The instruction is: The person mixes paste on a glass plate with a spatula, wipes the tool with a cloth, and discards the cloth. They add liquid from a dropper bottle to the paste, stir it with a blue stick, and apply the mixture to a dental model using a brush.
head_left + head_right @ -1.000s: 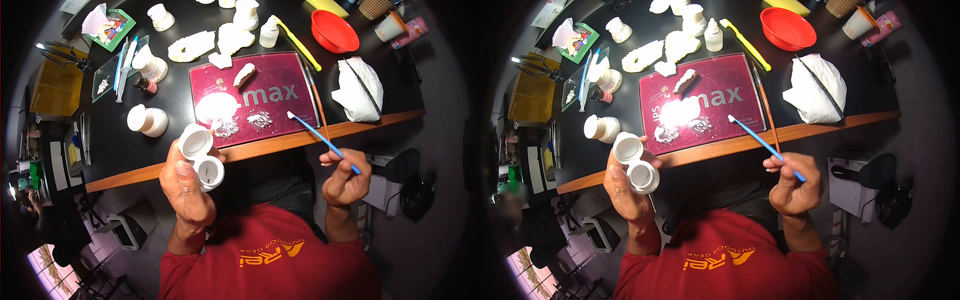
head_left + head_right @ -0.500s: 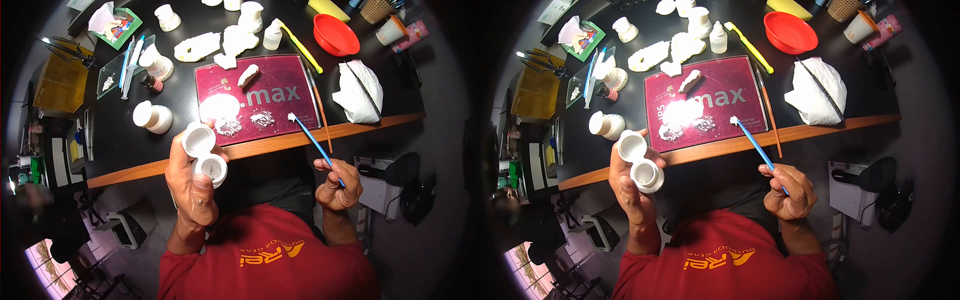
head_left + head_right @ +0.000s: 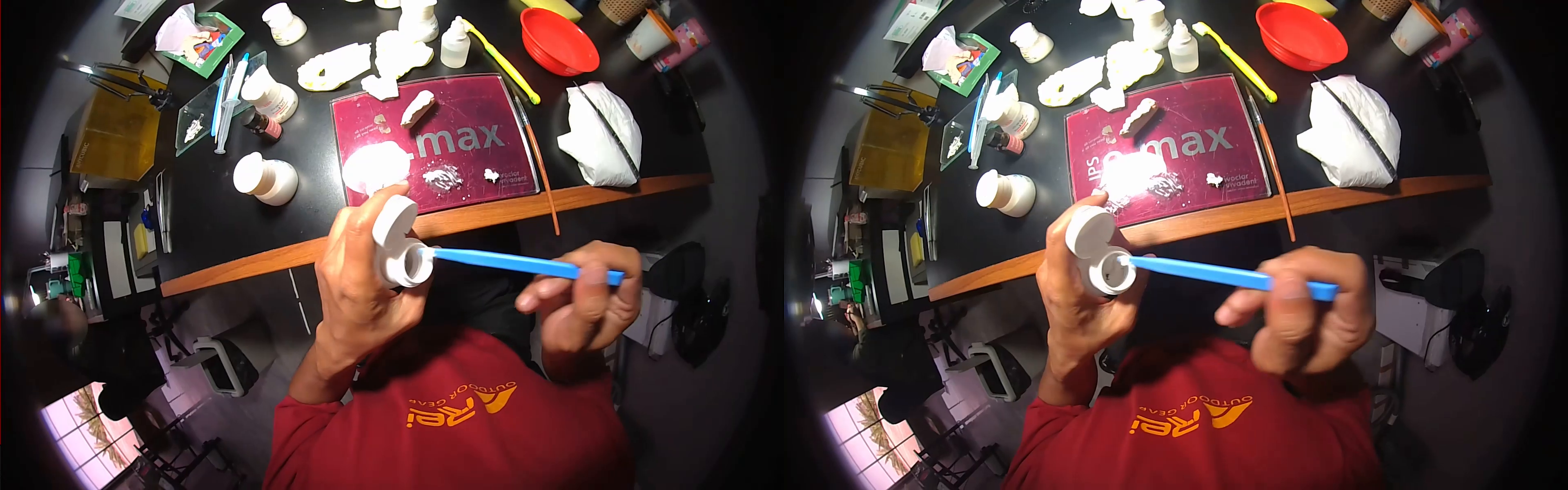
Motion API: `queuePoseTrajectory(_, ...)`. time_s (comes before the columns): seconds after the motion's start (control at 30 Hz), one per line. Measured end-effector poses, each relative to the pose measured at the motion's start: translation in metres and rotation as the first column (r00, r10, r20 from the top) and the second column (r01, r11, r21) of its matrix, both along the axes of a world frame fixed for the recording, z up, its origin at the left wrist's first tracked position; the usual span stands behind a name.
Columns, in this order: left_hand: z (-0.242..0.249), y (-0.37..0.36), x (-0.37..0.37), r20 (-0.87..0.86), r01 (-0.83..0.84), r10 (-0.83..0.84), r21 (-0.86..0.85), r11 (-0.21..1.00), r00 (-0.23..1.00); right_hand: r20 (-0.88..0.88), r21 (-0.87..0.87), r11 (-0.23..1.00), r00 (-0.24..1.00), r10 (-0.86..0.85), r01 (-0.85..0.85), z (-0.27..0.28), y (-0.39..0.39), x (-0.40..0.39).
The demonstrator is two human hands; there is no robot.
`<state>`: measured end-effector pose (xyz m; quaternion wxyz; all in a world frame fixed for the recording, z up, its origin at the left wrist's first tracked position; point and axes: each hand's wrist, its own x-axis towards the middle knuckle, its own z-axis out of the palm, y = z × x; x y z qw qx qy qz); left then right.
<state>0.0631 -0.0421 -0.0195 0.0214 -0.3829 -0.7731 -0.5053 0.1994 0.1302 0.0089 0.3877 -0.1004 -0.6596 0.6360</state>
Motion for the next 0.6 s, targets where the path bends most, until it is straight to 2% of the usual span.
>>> queuePoseTrajectory(0.03,0.001,0.005,0.000,-0.071,-0.001,0.003,0.033,0.999,0.998,0.016,0.069,0.997,1.000,0.025,-0.026,0.000,-0.002,-0.005)
queuePoseTrajectory(0.13,0.004,0.005,-0.002,-0.223,0.017,-0.040,-0.105,0.994,0.974,0.077,0.303,0.947,0.993,0.085,-0.105,0.001,-0.001,-0.023)
queuePoseTrajectory(0.2,0.003,0.008,0.001,-0.235,0.011,-0.031,-0.085,0.996,0.972,0.242,0.192,0.967,0.963,0.119,-0.168,0.004,-0.004,-0.023)
queuePoseTrajectory(0.3,0.002,0.009,-0.001,-0.232,0.012,-0.032,-0.087,0.996,0.972,0.213,-0.156,0.980,0.964,0.159,-0.126,-0.001,-0.009,-0.024)
queuePoseTrajectory(0.4,0.001,0.006,-0.002,-0.174,0.008,-0.025,-0.094,0.996,0.984,0.186,-0.319,0.948,0.980,0.067,-0.005,-0.002,-0.008,-0.024)
queuePoseTrajectory(0.6,-0.005,0.010,-0.001,-0.090,-0.020,0.022,0.026,0.999,0.996,0.125,-0.297,0.953,0.992,-0.028,0.065,-0.006,0.008,-0.024)
